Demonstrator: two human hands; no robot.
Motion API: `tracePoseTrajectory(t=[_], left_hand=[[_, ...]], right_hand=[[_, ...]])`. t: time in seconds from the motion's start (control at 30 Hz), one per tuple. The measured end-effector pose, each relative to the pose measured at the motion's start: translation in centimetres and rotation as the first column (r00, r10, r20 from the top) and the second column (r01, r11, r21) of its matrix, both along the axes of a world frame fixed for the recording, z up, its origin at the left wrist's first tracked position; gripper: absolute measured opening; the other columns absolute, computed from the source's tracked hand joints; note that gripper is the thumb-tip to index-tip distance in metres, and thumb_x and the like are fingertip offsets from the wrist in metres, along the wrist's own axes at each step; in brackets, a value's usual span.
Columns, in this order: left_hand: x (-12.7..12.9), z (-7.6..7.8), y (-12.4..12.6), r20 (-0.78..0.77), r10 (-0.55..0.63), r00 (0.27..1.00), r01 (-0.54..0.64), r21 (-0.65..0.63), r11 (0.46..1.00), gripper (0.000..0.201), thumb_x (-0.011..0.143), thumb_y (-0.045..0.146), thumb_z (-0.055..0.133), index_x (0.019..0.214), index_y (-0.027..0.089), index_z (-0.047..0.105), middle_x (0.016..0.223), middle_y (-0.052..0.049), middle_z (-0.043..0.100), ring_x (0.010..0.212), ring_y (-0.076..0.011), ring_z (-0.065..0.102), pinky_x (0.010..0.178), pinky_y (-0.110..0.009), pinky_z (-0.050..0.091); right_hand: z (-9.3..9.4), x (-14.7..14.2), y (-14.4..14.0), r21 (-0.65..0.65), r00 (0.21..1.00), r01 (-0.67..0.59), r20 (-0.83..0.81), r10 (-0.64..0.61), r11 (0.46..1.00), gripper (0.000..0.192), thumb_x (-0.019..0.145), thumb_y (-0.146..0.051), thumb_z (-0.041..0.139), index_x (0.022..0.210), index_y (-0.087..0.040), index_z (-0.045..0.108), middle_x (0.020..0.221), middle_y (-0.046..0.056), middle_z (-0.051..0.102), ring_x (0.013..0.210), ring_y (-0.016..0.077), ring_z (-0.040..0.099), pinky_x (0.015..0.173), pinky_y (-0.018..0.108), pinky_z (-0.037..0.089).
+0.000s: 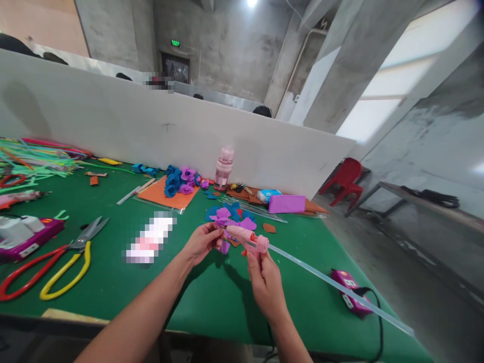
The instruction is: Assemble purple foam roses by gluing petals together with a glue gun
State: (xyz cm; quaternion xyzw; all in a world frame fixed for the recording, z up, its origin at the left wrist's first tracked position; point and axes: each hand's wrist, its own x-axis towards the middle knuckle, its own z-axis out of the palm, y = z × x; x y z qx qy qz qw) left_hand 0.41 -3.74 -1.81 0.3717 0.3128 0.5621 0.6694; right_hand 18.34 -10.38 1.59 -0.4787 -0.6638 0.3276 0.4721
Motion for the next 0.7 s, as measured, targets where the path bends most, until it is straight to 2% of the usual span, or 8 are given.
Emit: tracePoseTrajectory(t=[0.13,0.3,0.7], left_hand=[[0.1,-0.2,0.1,-0.058,0.055,0.997,-0.053,0.031,0.998,0.024,0.066,0.029,0.073,0.073,0.014,0.056,0.063,0.002,0.057,0.047,-0.0066,0.051,0.048,-0.020,0.040],[0.3,-0.2,0.0,-0.094,0.066,0.993,-0.060,0.064,0.996,0.023,0.068,0.029,0.071,0.072,0.014,0.054,0.063,0.002,0.056,0.048,-0.0071,0.051,0.049,-0.022,0.041],[0.4,0.1,0.0,-0.127,0.060,0.990,-0.050,0.083,0.995,0.025,0.068,0.030,0.071,0.070,0.014,0.052,0.061,0.003,0.055,0.048,-0.0066,0.050,0.049,-0.021,0.039]], right_hand=[[-0.6,-0.6,0.1,0.143,0.987,0.005,0.158,-0.028,0.990,0.034,0.089,-0.034,0.042,0.114,-0.018,0.059,0.116,0.012,0.061,0.112,0.0251,0.053,0.096,0.038,0.039],[-0.9,-0.8,0.1,0.191,0.964,0.041,0.252,-0.089,0.981,0.032,0.089,-0.033,0.042,0.109,-0.016,0.062,0.110,0.013,0.064,0.107,0.0260,0.056,0.095,0.039,0.040],[-1.5,-0.7,0.3,0.280,0.921,0.052,0.357,-0.154,0.959,0.036,0.091,-0.032,0.037,0.109,-0.012,0.061,0.104,0.014,0.066,0.102,0.0241,0.059,0.091,0.038,0.044]])
